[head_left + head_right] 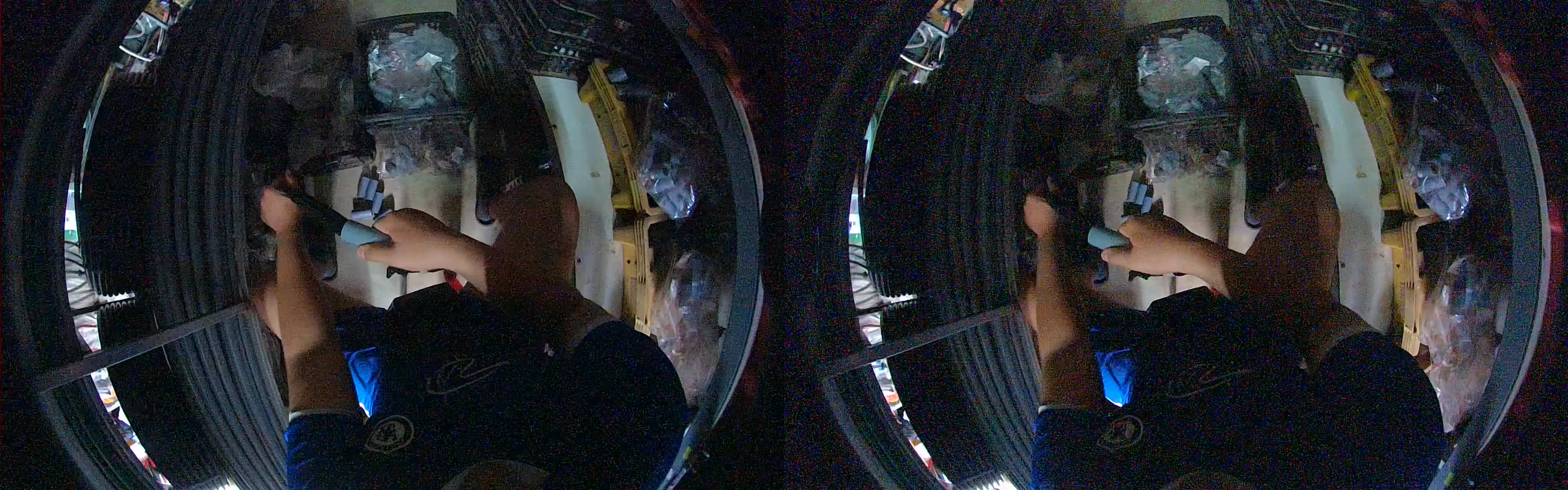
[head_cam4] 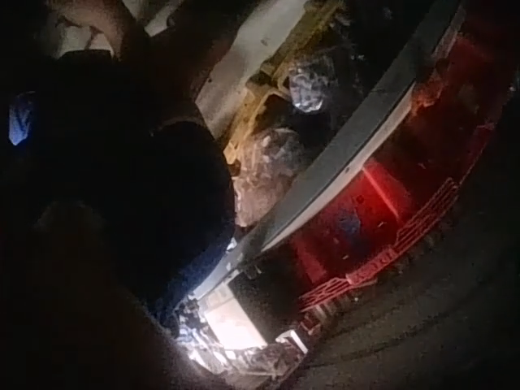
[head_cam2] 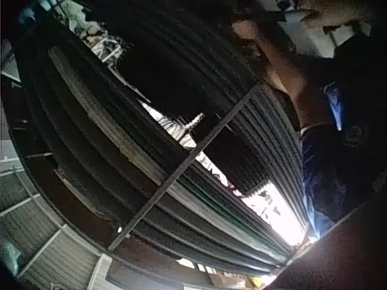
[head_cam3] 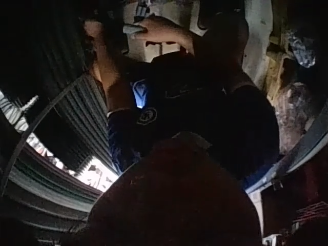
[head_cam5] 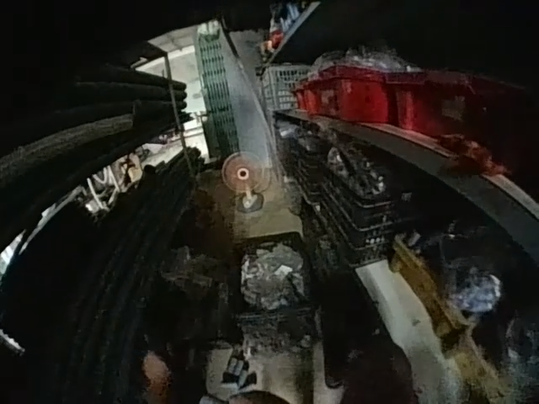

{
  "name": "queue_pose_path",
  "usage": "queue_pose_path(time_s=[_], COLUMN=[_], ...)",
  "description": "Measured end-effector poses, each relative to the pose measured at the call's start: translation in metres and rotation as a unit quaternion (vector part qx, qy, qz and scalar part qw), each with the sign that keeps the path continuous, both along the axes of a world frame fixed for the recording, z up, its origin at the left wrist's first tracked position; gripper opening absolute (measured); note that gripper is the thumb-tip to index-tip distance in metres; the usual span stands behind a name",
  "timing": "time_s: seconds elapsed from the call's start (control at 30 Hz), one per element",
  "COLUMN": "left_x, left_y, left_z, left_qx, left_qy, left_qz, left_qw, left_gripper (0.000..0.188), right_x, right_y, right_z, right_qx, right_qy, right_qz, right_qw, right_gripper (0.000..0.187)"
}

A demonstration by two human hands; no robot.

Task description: Assembling or inspecting parts of a black cylindrical device, likely a tool or flashlight.

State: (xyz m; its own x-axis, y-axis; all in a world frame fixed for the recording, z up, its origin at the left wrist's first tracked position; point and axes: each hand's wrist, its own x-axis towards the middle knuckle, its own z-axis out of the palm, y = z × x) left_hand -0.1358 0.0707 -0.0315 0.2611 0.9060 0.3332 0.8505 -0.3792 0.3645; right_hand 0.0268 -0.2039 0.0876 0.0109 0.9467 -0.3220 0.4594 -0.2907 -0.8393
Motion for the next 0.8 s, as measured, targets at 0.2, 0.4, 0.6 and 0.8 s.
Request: queue_pose_path(time_s=[0.2,0.4,0.6,0.8], left_x=[-0.004,-0.076,-0.036,0.007], left_y=[0.102,0.16,0.069,-0.024], left_z=[-0.001,0.036,0.066,0.077], left_qx=[0.006,0.013,-0.121,-0.287], left_qy=[0.29,0.274,0.038,-0.14], left_qz=[0.02,-0.022,-0.213,-0.174], left_qw=[0.957,0.961,0.969,0.932], left_gripper=[0.046,0.046,0.046,0.049], right_x=[0.013,0.039,0.148,0.214], right_y=[-0.005,-0.04,0.005,0.077], right_z=[0.007,-0.037,-0.079,-0.112], right_qx=[-0.046,0.107,0.172,0.101], right_qy=[0.165,0.191,-0.075,-0.354], right_qz=[-0.066,-0.015,-0.21,-0.162], right_qw=[0.983,0.976,0.959,0.916], right_gripper=[0.053,0.045,0.061,0.052])
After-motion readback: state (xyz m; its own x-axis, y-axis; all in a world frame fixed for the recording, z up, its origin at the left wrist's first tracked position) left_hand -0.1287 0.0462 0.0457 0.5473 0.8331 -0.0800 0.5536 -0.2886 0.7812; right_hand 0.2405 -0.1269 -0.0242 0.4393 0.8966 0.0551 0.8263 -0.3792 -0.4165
